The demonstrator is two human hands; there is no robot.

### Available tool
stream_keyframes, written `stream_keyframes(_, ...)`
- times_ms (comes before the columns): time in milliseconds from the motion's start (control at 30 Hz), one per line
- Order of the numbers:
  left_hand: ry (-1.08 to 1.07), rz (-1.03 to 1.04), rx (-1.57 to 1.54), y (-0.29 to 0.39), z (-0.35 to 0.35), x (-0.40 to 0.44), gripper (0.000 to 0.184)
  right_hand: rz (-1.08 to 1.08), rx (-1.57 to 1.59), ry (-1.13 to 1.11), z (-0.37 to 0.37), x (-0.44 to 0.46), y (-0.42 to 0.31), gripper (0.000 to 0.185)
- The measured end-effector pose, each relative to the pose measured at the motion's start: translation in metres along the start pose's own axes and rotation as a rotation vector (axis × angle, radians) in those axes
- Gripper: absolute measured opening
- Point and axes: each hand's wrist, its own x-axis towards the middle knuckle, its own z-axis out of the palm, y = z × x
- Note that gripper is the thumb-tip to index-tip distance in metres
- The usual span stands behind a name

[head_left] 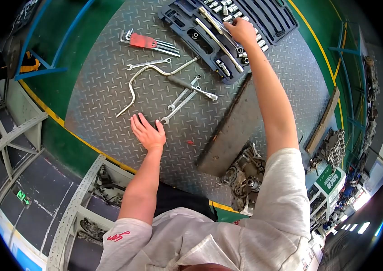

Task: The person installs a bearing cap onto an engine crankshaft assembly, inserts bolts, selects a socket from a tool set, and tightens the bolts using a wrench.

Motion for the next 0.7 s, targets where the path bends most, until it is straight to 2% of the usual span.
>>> stream_keyframes(100,0.003,0.007,0.003,0.000,-0.001,0.001,0.068,0.093,0.038,-0.018,0.012,0.006,-0.002,0.047)
stream_keyframes(167,-0.001,0.007,0.009,-0.001,-0.001,-0.002,0.068,0.078,0.093,0.053,0.013,0.002,0.001,0.054)
stream_keyframes(233,0.013,0.014,0.001,0.000,0.000,-0.001,0.068,0.120,0.251,0.096,0.000,-0.005,0.002,0.059)
stream_keyframes(267,0.012,0.023,-0.004,0.000,0.001,-0.001,0.068,0.074,0.355,0.174,0.000,-0.006,0.011,0.058)
stream_keyframes(367,0.012,0.044,-0.018,0.000,-0.001,-0.003,0.067,0.107,0.813,0.006,-0.067,-0.049,0.018,0.039)
stream_keyframes(433,0.080,0.059,0.024,0.000,0.001,-0.004,0.067,-0.005,1.073,-0.091,-0.140,-0.112,0.021,0.030)
stream_keyframes(467,0.084,0.072,0.041,0.000,0.003,-0.004,0.067,-0.016,0.990,-0.143,-0.169,-0.142,0.043,0.029)
stream_keyframes(500,0.078,0.095,0.063,-0.002,0.004,-0.006,0.067,-0.029,1.087,-0.195,-0.211,-0.185,0.047,0.024)
stream_keyframes(567,0.081,0.082,0.068,0.001,0.003,-0.009,0.067,-0.024,0.741,-0.022,-0.269,-0.291,0.058,0.022)
stream_keyframes(633,0.123,0.117,0.061,-0.005,0.014,-0.013,0.067,0.224,0.530,0.075,-0.300,-0.410,0.076,0.023)
stream_keyframes(700,0.154,0.139,0.072,-0.006,0.017,-0.014,0.067,0.552,0.543,0.156,-0.305,-0.508,0.074,0.018)
